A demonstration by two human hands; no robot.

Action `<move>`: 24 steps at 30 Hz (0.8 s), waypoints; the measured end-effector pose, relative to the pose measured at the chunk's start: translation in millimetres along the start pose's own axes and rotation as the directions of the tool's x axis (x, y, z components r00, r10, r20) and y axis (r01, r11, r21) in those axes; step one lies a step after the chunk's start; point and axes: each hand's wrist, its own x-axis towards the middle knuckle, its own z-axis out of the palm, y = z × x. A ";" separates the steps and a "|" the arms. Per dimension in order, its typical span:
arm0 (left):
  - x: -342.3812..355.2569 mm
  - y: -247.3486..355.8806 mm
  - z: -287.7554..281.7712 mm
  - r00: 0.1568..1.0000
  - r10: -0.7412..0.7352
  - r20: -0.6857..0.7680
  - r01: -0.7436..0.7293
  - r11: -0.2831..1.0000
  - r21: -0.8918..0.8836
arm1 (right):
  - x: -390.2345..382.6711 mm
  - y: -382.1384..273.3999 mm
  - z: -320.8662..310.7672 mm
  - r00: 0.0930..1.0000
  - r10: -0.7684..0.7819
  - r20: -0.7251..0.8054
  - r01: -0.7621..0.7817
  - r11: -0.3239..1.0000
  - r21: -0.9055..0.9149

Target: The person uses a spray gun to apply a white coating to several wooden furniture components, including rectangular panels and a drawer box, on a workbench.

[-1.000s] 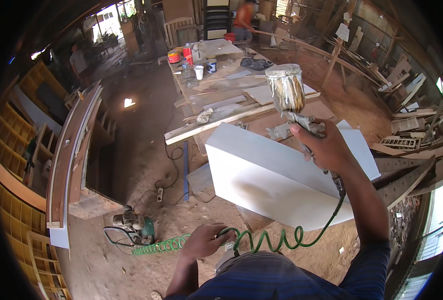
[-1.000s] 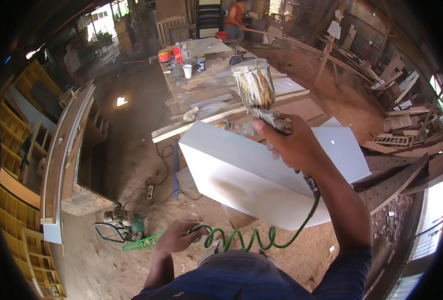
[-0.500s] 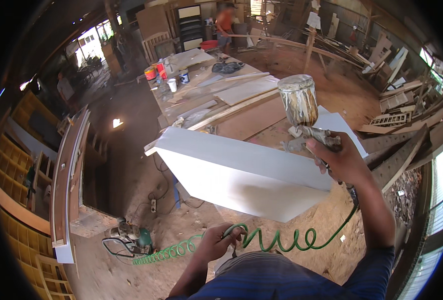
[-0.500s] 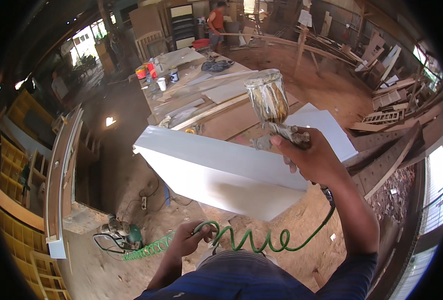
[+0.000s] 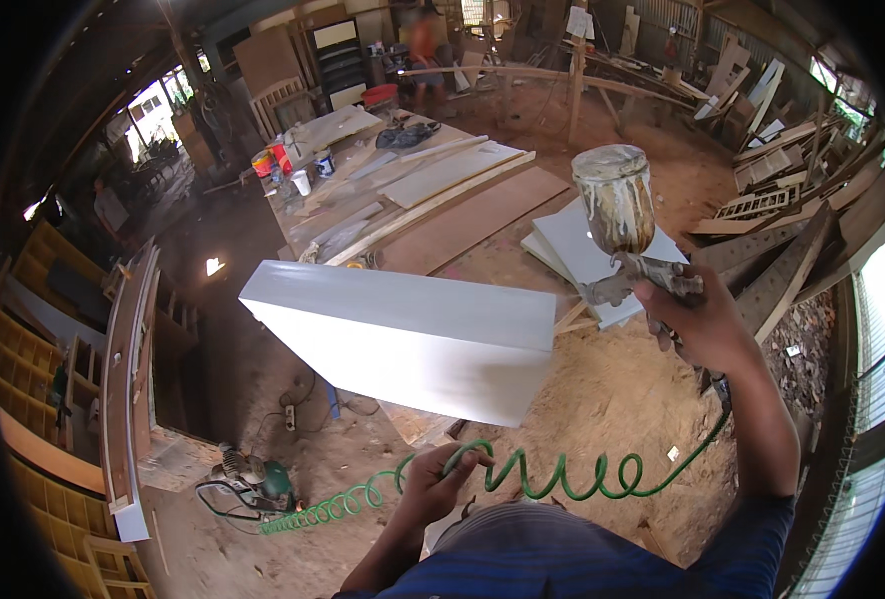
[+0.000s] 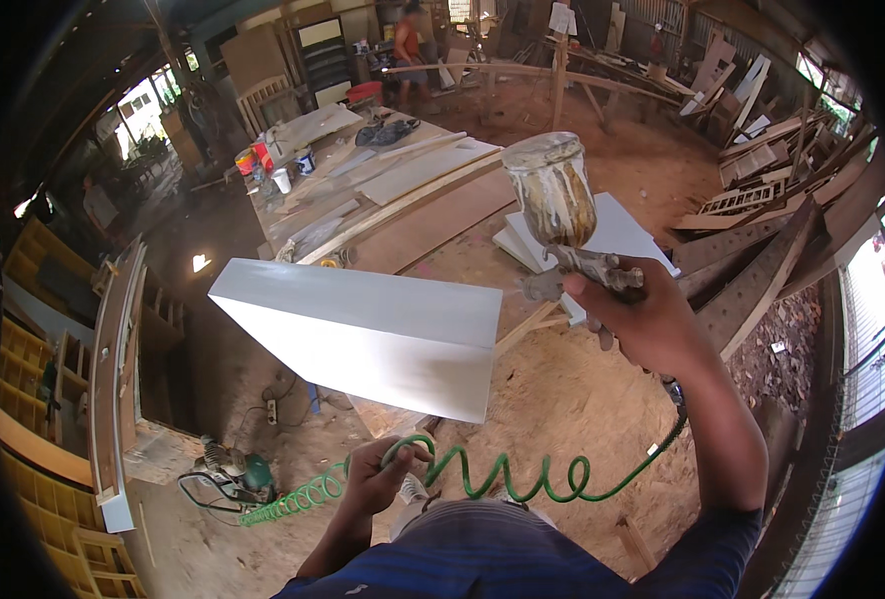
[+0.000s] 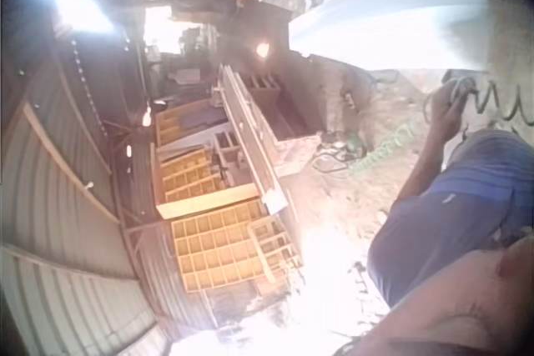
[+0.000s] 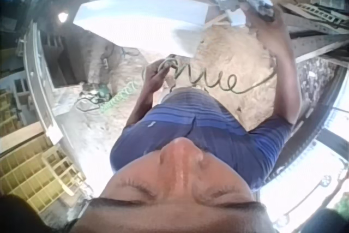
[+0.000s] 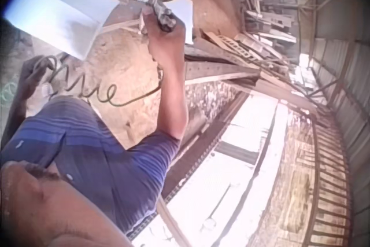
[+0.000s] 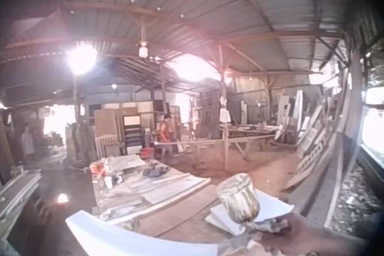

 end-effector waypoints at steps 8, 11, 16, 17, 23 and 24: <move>0.6 5.4 18.9 0.999 0.030 0.043 -0.031 0.999 0.032 | -3.6 14.5 -25.1 0.996 -0.088 0.014 0.086 0.989 0.120; 3.2 9.3 16.3 0.997 0.068 0.041 -0.069 0.997 0.019 | -1.5 5.9 -23.5 0.999 -0.034 0.018 0.033 0.999 0.021; 3.0 16.8 -7.8 0.995 0.103 0.000 -0.103 0.995 0.014 | 15.9 3.6 3.8 0.998 -0.062 -0.013 0.062 0.997 -0.035; 2.8 16.9 -16.0 0.995 0.103 0.000 -0.103 0.995 0.020 | 18.9 2.2 9.3 0.998 -0.063 -0.018 0.063 0.997 -0.042; -1.6 5.0 -71.0 0.997 0.066 -0.048 -0.068 0.997 -0.042 | 33.1 -35.7 53.0 0.998 -0.051 0.028 0.053 0.994 -0.099; -2.3 3.8 -80.8 0.995 0.075 -0.063 -0.079 0.995 -0.055 | 36.8 -41.0 63.0 0.997 -0.062 0.038 0.066 0.993 -0.097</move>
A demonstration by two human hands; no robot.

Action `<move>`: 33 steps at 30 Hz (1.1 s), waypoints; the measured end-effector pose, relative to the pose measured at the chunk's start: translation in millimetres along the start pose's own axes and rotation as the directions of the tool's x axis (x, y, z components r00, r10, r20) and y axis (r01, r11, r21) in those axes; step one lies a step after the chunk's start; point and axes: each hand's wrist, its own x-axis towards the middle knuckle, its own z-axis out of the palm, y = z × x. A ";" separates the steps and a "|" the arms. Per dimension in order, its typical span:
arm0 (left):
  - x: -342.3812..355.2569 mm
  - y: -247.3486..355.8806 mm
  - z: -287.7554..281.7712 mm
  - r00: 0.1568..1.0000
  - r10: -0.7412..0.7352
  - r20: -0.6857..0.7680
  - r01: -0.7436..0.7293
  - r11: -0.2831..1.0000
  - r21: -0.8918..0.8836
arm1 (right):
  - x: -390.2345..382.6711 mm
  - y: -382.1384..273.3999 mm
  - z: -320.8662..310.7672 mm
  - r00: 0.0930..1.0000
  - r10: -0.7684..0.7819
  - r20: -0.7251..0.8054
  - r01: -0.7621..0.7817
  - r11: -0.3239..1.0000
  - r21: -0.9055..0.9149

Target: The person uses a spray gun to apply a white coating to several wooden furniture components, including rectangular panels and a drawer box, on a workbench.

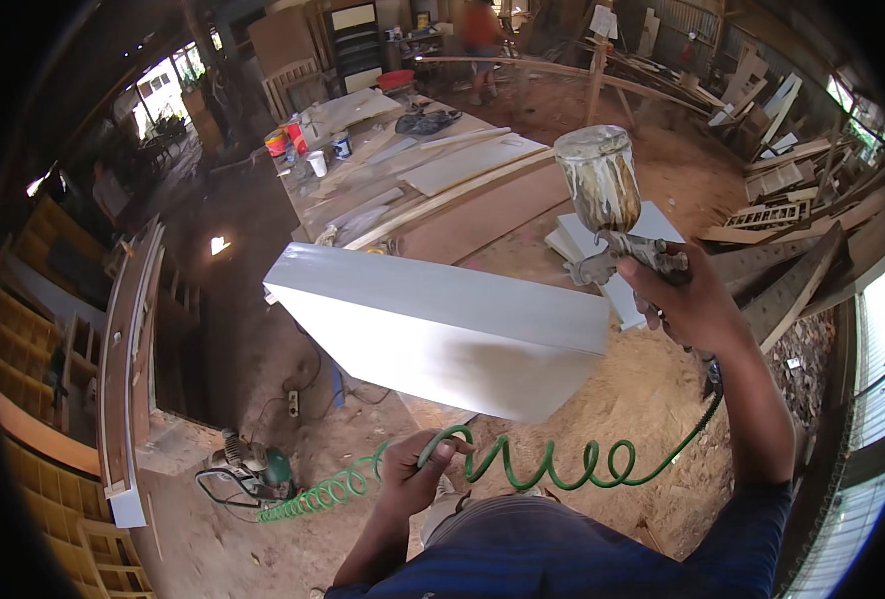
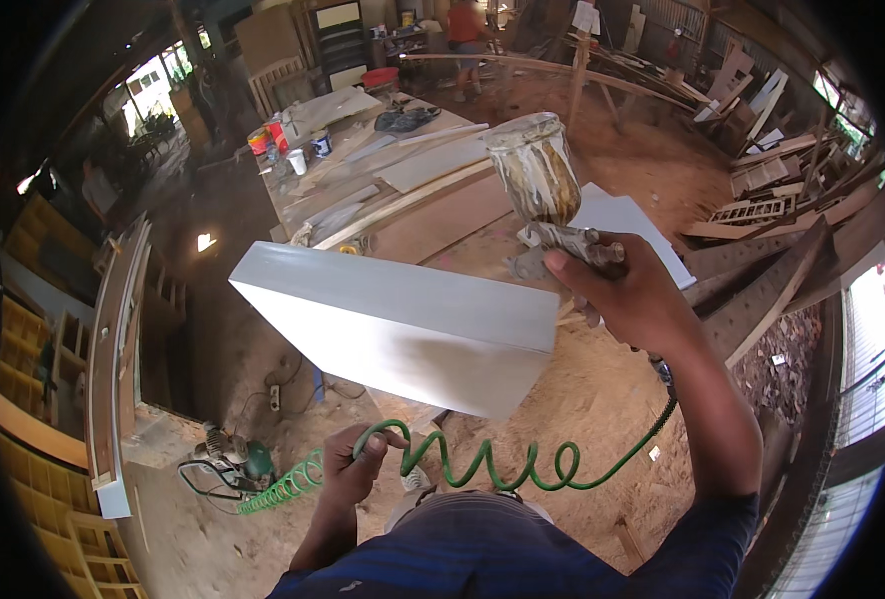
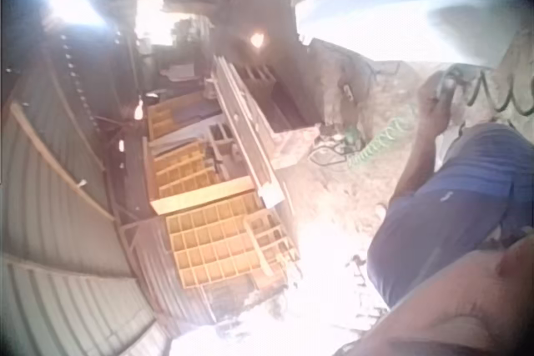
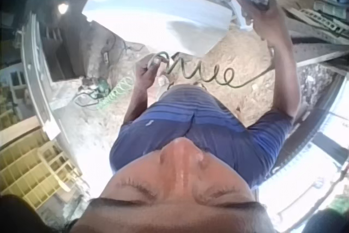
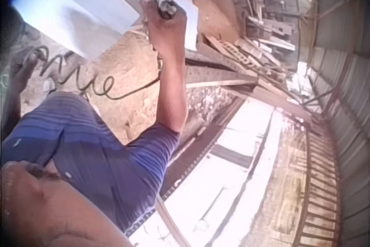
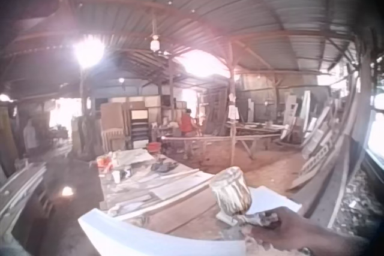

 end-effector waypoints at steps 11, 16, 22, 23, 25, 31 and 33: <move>5.5 -5.2 -111.4 0.996 0.008 -0.092 -0.011 1.000 -0.029 | 41.5 -87.8 109.7 0.999 0.017 0.039 -0.014 0.996 -0.084; 5.5 -5.5 -160.1 0.990 -0.021 -0.138 0.016 0.999 -0.041 | 60.9 -136.9 158.7 0.993 0.003 0.119 0.010 0.994 -0.109; 3.8 -10.2 -202.7 0.974 -0.010 -0.224 -0.009 0.997 -0.080 | 91.9 -164.2 215.6 0.976 -0.115 0.182 0.130 0.989 -0.070; 3.0 -12.2 -208.2 0.971 -0.012 -0.239 -0.007 0.997 -0.078 | 96.5 -168.7 223.4 0.969 -0.147 0.199 0.160 0.986 -0.052; 1.6 -14.9 -218.0 0.964 -0.008 -0.267 -0.024 0.993 -0.117 | 106.5 -180.2 238.2 0.955 -0.177 0.237 0.197 0.978 -0.063; -5.0 -16.0 -237.2 0.947 -0.001 -0.322 -0.052 0.986 -0.156 | 127.8 -199.5 273.0 0.937 -0.241 0.253 0.260 0.965 -0.041; -6.4 -15.4 -240.7 0.940 0.015 -0.342 -0.064 0.989 -0.132 | 127.2 -205.4 279.5 0.945 -0.236 0.225 0.244 0.970 -0.011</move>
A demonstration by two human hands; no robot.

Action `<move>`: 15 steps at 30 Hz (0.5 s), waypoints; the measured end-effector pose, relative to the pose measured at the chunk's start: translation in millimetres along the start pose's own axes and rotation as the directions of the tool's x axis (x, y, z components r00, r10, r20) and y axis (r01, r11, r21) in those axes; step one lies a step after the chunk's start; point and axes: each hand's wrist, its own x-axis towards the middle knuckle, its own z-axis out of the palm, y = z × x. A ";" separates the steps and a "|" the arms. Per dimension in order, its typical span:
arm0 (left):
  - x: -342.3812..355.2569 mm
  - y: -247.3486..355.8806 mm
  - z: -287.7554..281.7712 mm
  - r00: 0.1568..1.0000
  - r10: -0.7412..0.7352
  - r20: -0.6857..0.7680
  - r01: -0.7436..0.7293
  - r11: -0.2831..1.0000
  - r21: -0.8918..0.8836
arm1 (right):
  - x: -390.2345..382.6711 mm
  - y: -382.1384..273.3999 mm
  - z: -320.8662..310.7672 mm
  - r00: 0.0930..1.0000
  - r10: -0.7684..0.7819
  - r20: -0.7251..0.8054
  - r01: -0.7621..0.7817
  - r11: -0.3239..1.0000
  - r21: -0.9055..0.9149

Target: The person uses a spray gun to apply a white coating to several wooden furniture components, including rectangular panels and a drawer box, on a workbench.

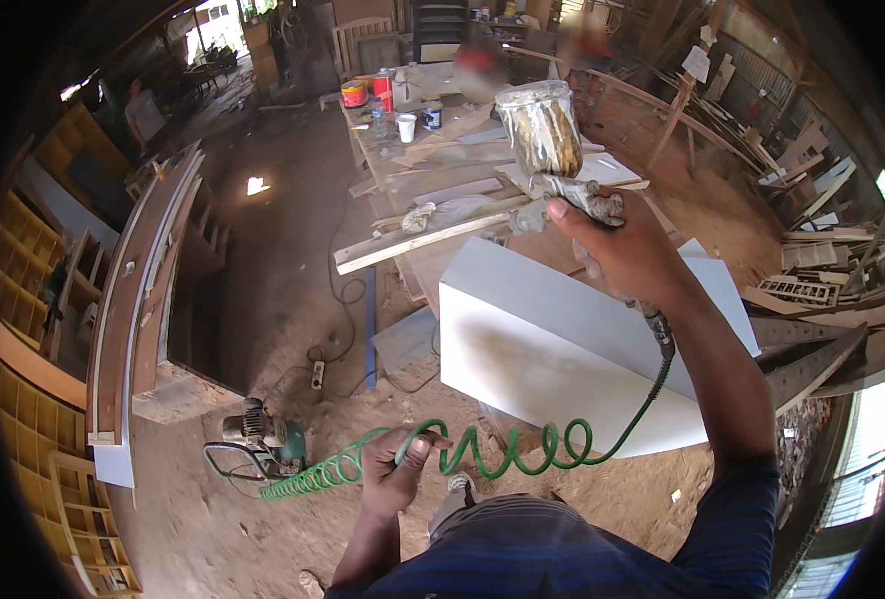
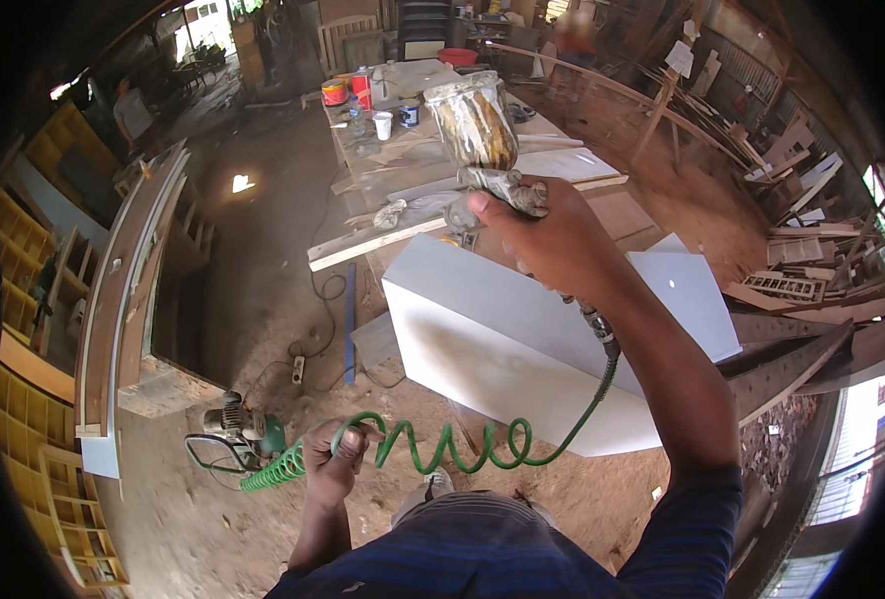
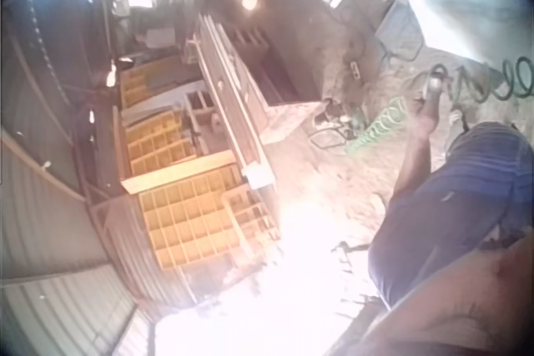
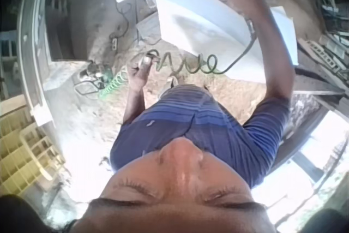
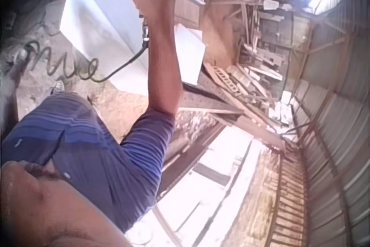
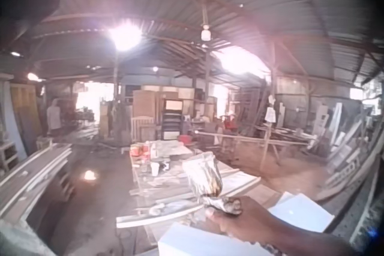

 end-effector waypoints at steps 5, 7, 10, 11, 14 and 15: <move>-1.5 -1.8 -4.8 1.000 0.000 -0.005 0.000 1.000 -0.012 | -6.3 -2.2 -0.2 0.998 0.028 -0.053 -0.021 0.992 0.126; -1.6 0.5 -0.8 1.000 0.005 0.009 -0.005 1.000 -0.004 | -6.7 11.4 -10.2 0.998 -0.019 -0.055 0.025 0.994 0.104; -3.0 -2.0 5.8 0.999 0.002 0.047 -0.001 1.000 -0.011 | -18.3 20.6 -23.5 0.998 -0.014 -0.060 0.021 0.993 0.113; -3.6 -3.3 9.0 0.998 -0.001 0.063 0.002 1.000 -0.016 | -24.6 23.6 -28.0 0.998 0.000 -0.062 0.007 0.992 0.123; -5.5 -3.2 30.2 0.992 -0.029 0.122 0.031 0.999 -0.017 | -47.7 43.9 -47.0 0.990 0.056 -0.130 -0.030 0.981 0.192; -5.7 -4.3 36.8 0.990 -0.030 0.140 0.033 0.999 -0.023 | -56.7 46.7 -55.7 0.987 0.106 -0.121 -0.090 0.988 0.126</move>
